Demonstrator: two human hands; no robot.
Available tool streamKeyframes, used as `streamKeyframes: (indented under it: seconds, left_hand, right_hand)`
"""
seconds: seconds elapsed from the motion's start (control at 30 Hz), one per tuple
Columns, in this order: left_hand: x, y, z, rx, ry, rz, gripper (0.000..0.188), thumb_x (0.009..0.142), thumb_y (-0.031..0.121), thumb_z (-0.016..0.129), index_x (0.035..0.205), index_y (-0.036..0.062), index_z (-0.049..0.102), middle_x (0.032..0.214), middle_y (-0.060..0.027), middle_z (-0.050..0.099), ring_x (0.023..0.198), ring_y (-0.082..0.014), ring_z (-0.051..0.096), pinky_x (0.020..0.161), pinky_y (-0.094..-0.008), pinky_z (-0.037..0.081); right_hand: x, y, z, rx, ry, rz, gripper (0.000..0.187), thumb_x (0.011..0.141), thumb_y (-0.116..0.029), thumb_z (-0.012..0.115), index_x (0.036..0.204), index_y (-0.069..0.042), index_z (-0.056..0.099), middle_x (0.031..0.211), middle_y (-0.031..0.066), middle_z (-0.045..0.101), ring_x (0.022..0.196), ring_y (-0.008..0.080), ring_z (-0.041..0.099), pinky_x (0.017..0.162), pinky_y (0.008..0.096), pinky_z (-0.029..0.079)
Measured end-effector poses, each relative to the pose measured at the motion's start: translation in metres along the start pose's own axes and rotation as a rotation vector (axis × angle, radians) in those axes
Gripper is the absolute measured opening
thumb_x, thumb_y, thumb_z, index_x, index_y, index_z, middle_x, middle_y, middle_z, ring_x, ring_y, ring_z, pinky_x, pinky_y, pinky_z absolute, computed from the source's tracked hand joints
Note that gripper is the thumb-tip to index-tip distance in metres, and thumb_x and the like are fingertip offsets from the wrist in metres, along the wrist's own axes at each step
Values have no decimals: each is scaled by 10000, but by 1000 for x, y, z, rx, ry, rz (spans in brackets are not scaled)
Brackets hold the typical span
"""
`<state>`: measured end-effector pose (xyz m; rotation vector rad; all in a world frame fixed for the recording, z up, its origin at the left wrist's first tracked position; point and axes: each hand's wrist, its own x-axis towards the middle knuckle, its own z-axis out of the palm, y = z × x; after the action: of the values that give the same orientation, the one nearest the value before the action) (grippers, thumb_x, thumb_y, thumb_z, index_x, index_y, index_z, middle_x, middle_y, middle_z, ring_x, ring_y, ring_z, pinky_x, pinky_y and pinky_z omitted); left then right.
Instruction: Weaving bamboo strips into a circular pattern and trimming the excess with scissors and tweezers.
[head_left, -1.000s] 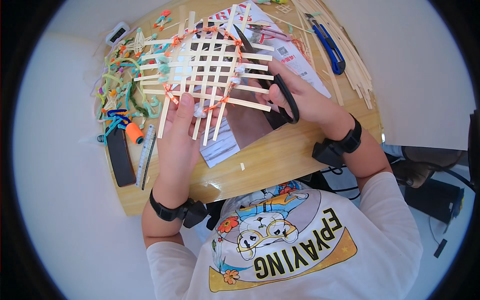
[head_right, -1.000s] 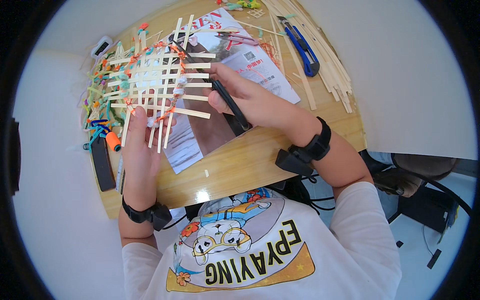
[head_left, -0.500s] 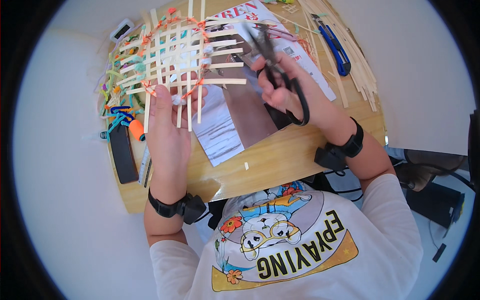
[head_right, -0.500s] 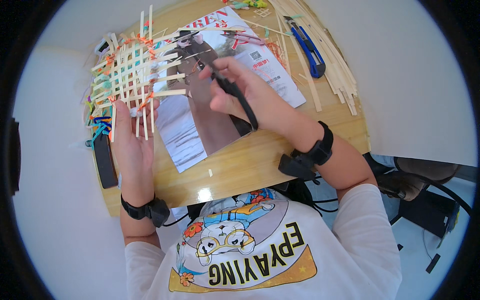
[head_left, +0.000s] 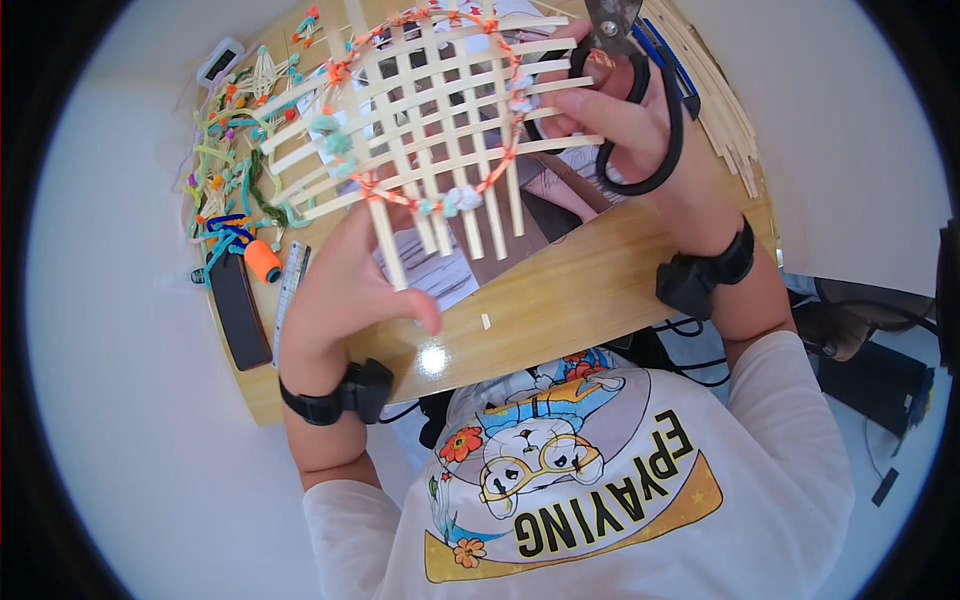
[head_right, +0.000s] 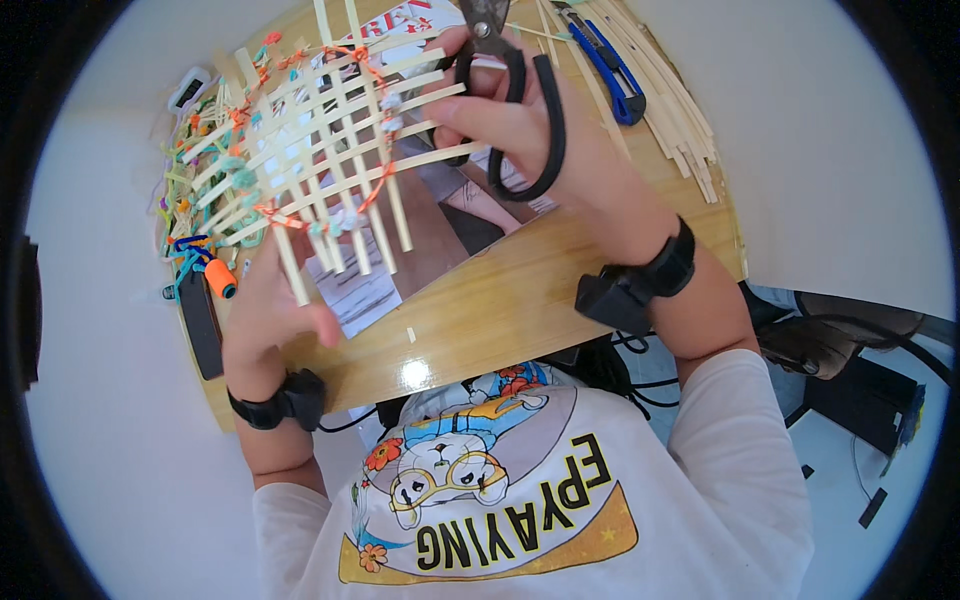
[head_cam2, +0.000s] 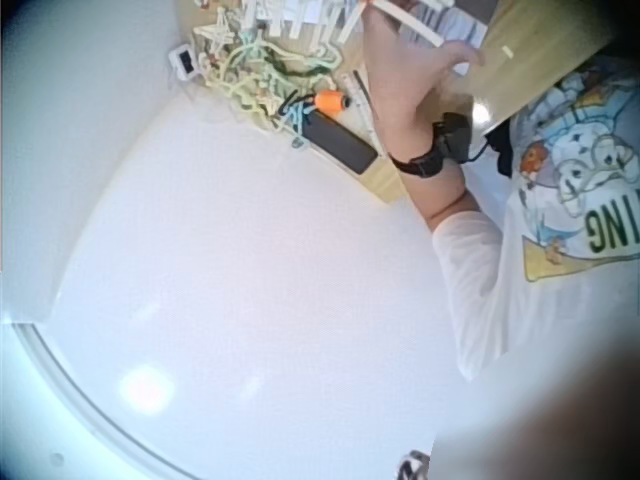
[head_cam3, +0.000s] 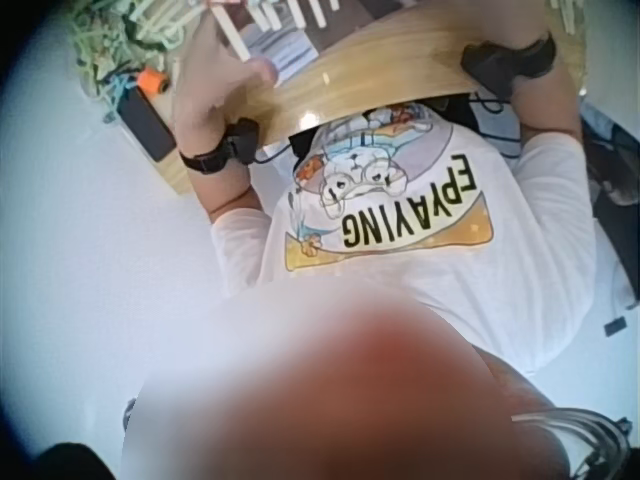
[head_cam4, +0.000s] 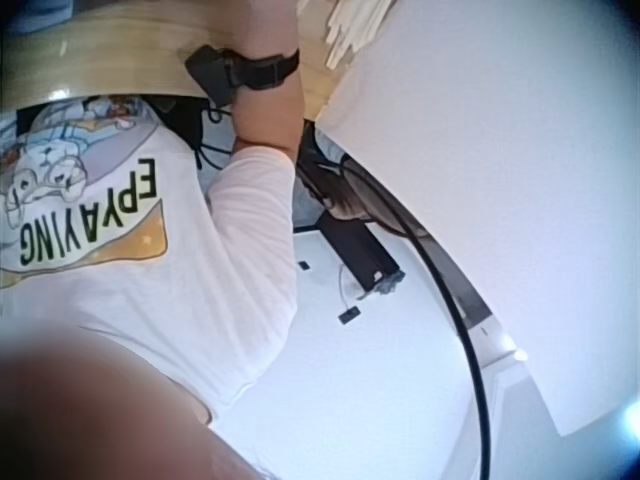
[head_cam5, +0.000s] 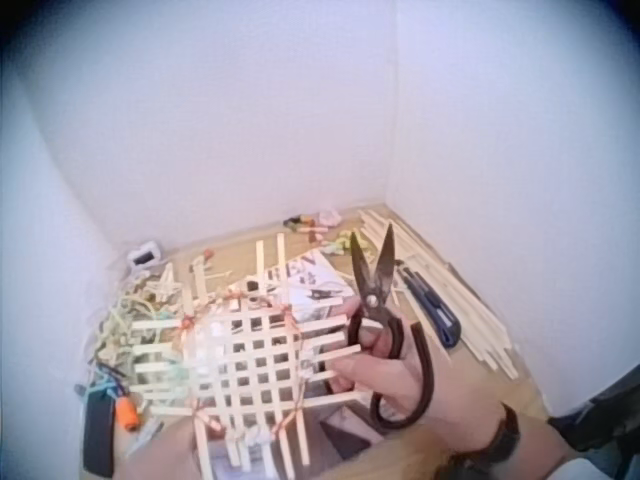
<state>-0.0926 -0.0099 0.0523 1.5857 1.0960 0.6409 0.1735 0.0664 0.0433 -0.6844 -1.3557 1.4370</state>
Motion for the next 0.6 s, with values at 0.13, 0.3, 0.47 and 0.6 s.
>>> streamKeyframes:
  seconds: [0.13, 0.3, 0.47, 0.6]
  left_hand:
    - [-5, -4, -30, -349, 34, -147, 945, 780, 687, 513, 1348, -42, 318, 1300, -182, 493, 1069, -277, 575, 911, -408, 456]
    - [10, -12, -30, -584, 129, 65, 604, 923, 425, 503, 1303, -34, 413, 1055, -120, 633, 869, -150, 635, 766, -268, 500]
    - [12, -7, -25, -228, 238, -100, 217, 879, 162, 624, 1025, 7, 584, 823, -18, 640, 717, -53, 567, 639, -214, 455]
    - [12, -7, -31, -293, 394, -25, 191, 893, 164, 603, 1009, 15, 579, 835, -23, 631, 699, -62, 573, 618, -213, 464]
  right_hand:
    - [5, 2, -23, 39, -142, 58, 392, 826, -114, 602, 1178, -13, 463, 780, 45, 565, 665, 93, 507, 615, 235, 424]
    - [8, -5, -14, 145, -218, 265, 408, 808, -12, 637, 1174, -13, 458, 863, 56, 596, 697, 85, 544, 613, 194, 438]
    - [6, -26, 8, -43, -152, 396, 367, 844, -90, 635, 1159, -20, 460, 788, -3, 513, 676, 75, 516, 598, 188, 419]
    - [9, -15, -6, -40, -81, 313, 381, 893, -185, 597, 1197, -15, 442, 799, 2, 507, 711, 74, 512, 617, 202, 410]
